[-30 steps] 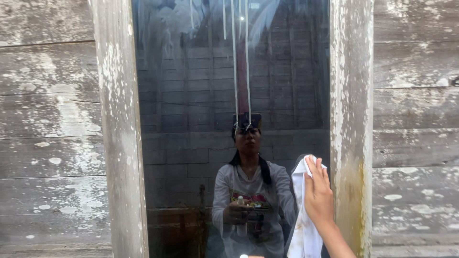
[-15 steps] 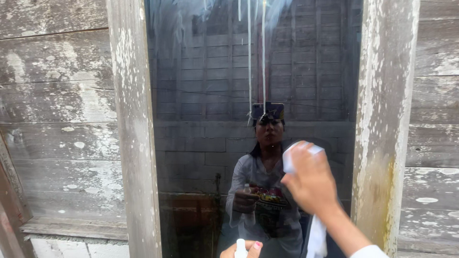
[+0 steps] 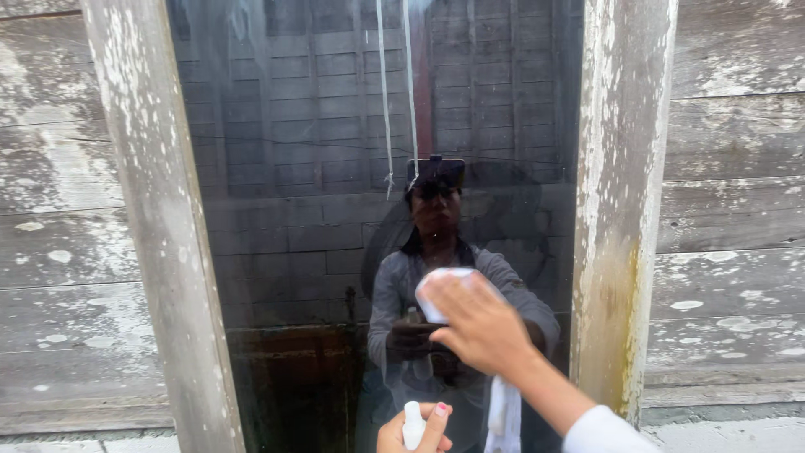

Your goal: The person cleans a window pane and its wooden frame using a spray bottle and a cloth.

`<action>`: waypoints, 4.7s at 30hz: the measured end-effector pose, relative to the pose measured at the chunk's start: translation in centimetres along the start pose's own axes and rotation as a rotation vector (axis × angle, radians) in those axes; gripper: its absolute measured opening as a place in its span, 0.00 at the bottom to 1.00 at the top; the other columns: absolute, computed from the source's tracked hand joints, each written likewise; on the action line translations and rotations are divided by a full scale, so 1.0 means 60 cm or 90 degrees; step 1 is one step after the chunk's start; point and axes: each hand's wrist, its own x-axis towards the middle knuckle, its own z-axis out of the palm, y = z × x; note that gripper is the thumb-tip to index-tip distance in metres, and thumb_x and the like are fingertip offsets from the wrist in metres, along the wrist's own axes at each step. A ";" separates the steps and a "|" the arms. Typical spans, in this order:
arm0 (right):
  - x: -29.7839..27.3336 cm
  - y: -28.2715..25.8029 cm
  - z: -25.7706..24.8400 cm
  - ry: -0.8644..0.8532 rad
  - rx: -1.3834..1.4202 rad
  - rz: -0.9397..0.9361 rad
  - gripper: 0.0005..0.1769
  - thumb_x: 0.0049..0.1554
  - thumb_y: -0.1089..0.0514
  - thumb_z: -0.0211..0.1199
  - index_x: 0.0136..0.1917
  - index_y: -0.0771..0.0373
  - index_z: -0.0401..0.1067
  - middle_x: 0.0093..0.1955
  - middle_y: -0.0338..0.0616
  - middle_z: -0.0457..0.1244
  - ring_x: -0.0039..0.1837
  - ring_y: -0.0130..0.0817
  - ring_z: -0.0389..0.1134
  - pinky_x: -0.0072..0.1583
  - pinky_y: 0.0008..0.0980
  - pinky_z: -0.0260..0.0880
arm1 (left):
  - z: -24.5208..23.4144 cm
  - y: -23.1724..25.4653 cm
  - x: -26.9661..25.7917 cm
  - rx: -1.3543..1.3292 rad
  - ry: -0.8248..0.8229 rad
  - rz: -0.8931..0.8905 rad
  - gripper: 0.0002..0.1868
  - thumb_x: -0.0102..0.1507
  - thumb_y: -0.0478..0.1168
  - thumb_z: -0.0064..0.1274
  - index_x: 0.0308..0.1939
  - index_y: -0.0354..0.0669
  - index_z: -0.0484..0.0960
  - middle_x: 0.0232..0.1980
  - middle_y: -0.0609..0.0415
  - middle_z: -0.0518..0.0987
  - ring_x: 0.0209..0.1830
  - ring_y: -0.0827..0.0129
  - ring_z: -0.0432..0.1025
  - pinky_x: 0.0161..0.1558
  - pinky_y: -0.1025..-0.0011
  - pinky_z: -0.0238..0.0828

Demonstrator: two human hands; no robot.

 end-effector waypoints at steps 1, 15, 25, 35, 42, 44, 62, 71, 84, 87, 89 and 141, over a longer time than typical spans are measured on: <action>-0.009 0.029 -0.008 0.011 -0.009 0.048 0.43 0.57 0.36 0.58 0.77 0.61 0.58 0.77 0.49 0.55 0.79 0.45 0.53 0.77 0.51 0.45 | -0.003 -0.001 0.002 0.006 0.016 -0.012 0.16 0.57 0.49 0.65 0.37 0.40 0.92 0.20 0.49 0.83 0.17 0.74 0.75 0.26 0.74 0.72; -0.027 0.021 -0.003 -0.038 0.044 0.033 0.41 0.51 0.39 0.64 0.73 0.57 0.62 0.75 0.47 0.57 0.79 0.45 0.55 0.80 0.51 0.46 | 0.058 -0.019 0.010 -0.073 -0.012 -0.027 0.16 0.58 0.48 0.67 0.35 0.37 0.91 0.19 0.49 0.81 0.15 0.74 0.73 0.23 0.74 0.70; 0.035 0.181 -0.043 0.130 -0.191 0.228 0.45 0.69 0.38 0.48 0.83 0.76 0.48 0.86 0.67 0.42 0.87 0.62 0.40 0.83 0.58 0.37 | 0.046 0.022 -0.013 -0.066 -0.007 -0.047 0.15 0.57 0.49 0.66 0.35 0.39 0.91 0.19 0.51 0.81 0.15 0.74 0.71 0.22 0.74 0.67; -0.017 0.119 -0.019 0.054 -0.083 0.164 0.52 0.59 0.34 0.54 0.81 0.73 0.47 0.84 0.69 0.40 0.85 0.63 0.38 0.80 0.54 0.38 | 0.055 -0.031 0.036 -0.029 0.002 -0.020 0.14 0.56 0.48 0.67 0.33 0.40 0.92 0.18 0.51 0.82 0.16 0.74 0.75 0.26 0.74 0.72; 0.161 0.224 -0.055 0.201 -0.163 0.272 0.49 0.68 0.39 0.54 0.82 0.80 0.43 0.84 0.76 0.37 0.85 0.70 0.36 0.81 0.58 0.33 | 0.047 -0.041 0.047 -0.038 0.027 0.023 0.15 0.56 0.49 0.67 0.32 0.39 0.92 0.18 0.49 0.82 0.16 0.73 0.75 0.25 0.74 0.73; 0.183 0.197 -0.044 0.231 -0.173 0.293 0.49 0.69 0.39 0.54 0.82 0.82 0.42 0.84 0.77 0.37 0.85 0.70 0.35 0.81 0.58 0.32 | 0.054 -0.036 0.044 -0.024 -0.004 0.011 0.15 0.57 0.50 0.67 0.34 0.40 0.91 0.19 0.50 0.83 0.17 0.75 0.75 0.26 0.75 0.72; 0.151 0.271 -0.089 0.146 -0.180 0.207 0.52 0.67 0.31 0.48 0.82 0.79 0.45 0.83 0.78 0.39 0.85 0.70 0.36 0.82 0.56 0.30 | 0.047 -0.006 0.038 -0.025 0.032 0.028 0.16 0.56 0.50 0.68 0.34 0.40 0.91 0.18 0.50 0.83 0.17 0.74 0.75 0.25 0.75 0.72; 0.169 0.126 -0.046 0.111 -0.043 0.085 0.48 0.58 0.42 0.63 0.79 0.73 0.52 0.82 0.69 0.46 0.85 0.62 0.42 0.82 0.52 0.40 | 0.037 0.033 0.006 -0.072 0.015 0.000 0.16 0.59 0.49 0.65 0.36 0.38 0.91 0.19 0.50 0.81 0.15 0.73 0.73 0.24 0.73 0.70; 0.040 0.155 -0.054 0.106 -0.085 0.061 0.45 0.59 0.37 0.58 0.78 0.70 0.57 0.80 0.61 0.52 0.81 0.60 0.50 0.80 0.56 0.46 | 0.050 0.084 -0.043 -0.095 0.005 -0.034 0.17 0.60 0.49 0.63 0.36 0.36 0.89 0.20 0.52 0.79 0.16 0.74 0.71 0.21 0.73 0.70; 0.069 0.187 -0.050 0.157 -0.121 0.193 0.46 0.67 0.38 0.53 0.82 0.75 0.50 0.84 0.69 0.44 0.84 0.65 0.43 0.81 0.58 0.42 | 0.028 0.077 -0.040 -0.082 0.029 -0.069 0.17 0.60 0.49 0.63 0.36 0.35 0.88 0.20 0.51 0.78 0.16 0.73 0.70 0.21 0.73 0.69; 0.066 0.179 -0.040 0.149 -0.153 0.245 0.46 0.70 0.38 0.50 0.84 0.77 0.46 0.85 0.71 0.41 0.86 0.67 0.40 0.82 0.59 0.39 | 0.019 0.072 -0.042 -0.105 0.030 -0.044 0.16 0.60 0.49 0.63 0.37 0.36 0.88 0.21 0.52 0.79 0.17 0.74 0.71 0.22 0.73 0.70; -0.060 -0.078 0.049 0.010 0.011 -0.022 0.35 0.62 0.43 0.58 0.78 0.58 0.63 0.80 0.45 0.56 0.80 0.41 0.55 0.78 0.48 0.49 | 0.006 0.168 -0.071 -0.074 0.159 0.150 0.18 0.61 0.48 0.61 0.45 0.40 0.77 0.31 0.56 0.76 0.24 0.75 0.71 0.26 0.74 0.71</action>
